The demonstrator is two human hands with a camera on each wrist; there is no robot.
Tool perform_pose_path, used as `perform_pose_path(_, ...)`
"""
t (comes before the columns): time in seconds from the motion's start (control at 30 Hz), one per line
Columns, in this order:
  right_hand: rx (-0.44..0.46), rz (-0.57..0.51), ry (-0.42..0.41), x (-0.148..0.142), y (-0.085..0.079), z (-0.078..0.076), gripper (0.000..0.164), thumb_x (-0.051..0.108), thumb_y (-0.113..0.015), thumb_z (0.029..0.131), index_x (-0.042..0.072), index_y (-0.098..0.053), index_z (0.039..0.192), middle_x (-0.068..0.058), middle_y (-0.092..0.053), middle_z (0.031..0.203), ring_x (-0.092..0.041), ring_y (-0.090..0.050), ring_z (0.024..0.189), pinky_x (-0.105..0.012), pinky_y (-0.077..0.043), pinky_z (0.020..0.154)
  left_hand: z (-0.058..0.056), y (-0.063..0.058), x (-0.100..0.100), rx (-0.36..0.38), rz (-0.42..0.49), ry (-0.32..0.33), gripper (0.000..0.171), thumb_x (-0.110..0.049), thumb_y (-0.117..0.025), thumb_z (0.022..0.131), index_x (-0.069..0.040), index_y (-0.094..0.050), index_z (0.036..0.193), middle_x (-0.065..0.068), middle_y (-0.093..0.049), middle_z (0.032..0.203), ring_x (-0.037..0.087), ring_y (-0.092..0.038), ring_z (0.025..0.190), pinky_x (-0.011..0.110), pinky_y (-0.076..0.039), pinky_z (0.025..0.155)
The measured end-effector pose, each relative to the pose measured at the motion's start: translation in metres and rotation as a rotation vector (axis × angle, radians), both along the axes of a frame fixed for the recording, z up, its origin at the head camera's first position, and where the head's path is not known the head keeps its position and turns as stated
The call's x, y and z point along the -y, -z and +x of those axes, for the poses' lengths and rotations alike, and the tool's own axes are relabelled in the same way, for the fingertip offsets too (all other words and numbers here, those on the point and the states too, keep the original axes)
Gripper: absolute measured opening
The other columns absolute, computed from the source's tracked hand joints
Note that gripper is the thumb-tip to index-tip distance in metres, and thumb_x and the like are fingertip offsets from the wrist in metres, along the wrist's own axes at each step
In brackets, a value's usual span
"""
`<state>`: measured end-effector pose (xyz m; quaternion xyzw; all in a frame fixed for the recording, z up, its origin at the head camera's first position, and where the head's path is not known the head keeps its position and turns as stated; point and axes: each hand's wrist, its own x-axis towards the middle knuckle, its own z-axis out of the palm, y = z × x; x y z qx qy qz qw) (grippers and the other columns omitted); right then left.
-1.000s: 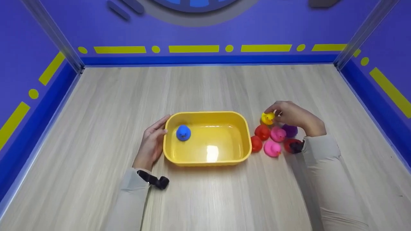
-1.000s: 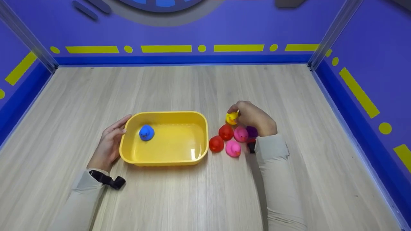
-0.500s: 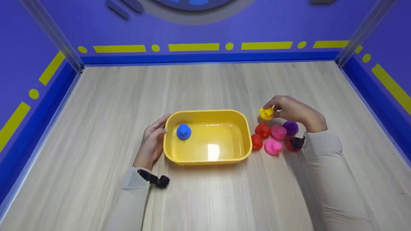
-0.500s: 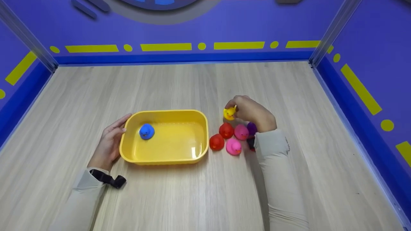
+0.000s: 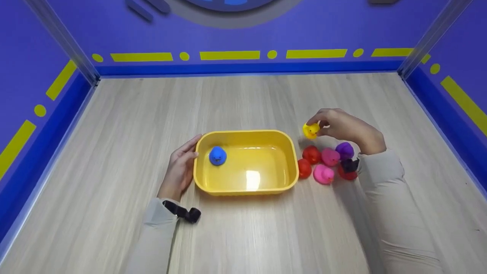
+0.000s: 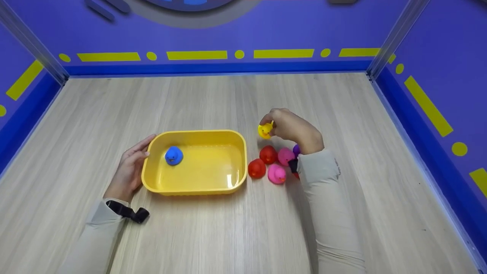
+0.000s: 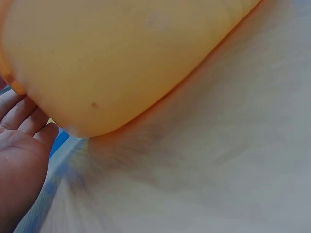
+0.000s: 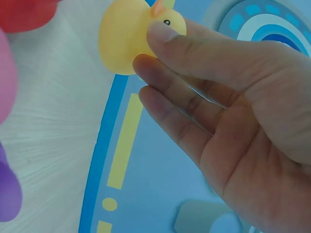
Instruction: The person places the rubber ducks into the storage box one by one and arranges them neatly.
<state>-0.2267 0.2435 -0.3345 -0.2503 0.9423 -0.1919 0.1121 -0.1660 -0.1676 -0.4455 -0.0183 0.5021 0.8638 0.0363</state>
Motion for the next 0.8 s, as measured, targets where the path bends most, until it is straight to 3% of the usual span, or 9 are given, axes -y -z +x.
perform_pose_path(0.17,-0.013,0.021,-0.019,0.010,-0.003,0.000,0.036,-0.005,-0.069,0.082,0.008,-0.070,0.116,-0.009,-0.068,0.111,-0.026,-0.063,0.103,-0.042,-0.057,0.088,0.001,0.001,0.002,-0.010,-0.018,0.009,0.058,0.011,-0.040,0.085,0.010,-0.036,0.142,0.018,-0.037,0.152,0.019,-0.039,0.138,0.028,-0.040,0.109)
perform_pose_path(0.5,-0.026,0.023,-0.047,0.026,-0.012,-0.002,0.036,-0.004,-0.070,0.081,0.009,-0.071,0.115,-0.008,-0.069,0.109,-0.025,-0.064,0.102,-0.040,-0.057,0.088,0.000,0.001,0.002,-0.024,0.007,0.014,0.058,0.011,-0.040,0.085,0.010,-0.034,0.143,0.020,-0.033,0.153,0.023,-0.034,0.141,0.028,-0.039,0.110)
perform_pose_path(0.8,-0.012,0.001,-0.074,0.044,-0.013,-0.004,0.037,-0.002,-0.070,0.081,0.007,-0.069,0.117,-0.011,-0.067,0.110,-0.026,-0.065,0.099,-0.040,-0.057,0.087,0.000,0.002,0.002,-0.029,0.005,0.027,0.058,0.011,-0.041,0.085,0.010,-0.034,0.143,0.019,-0.034,0.153,0.022,-0.036,0.140,0.028,-0.041,0.108)
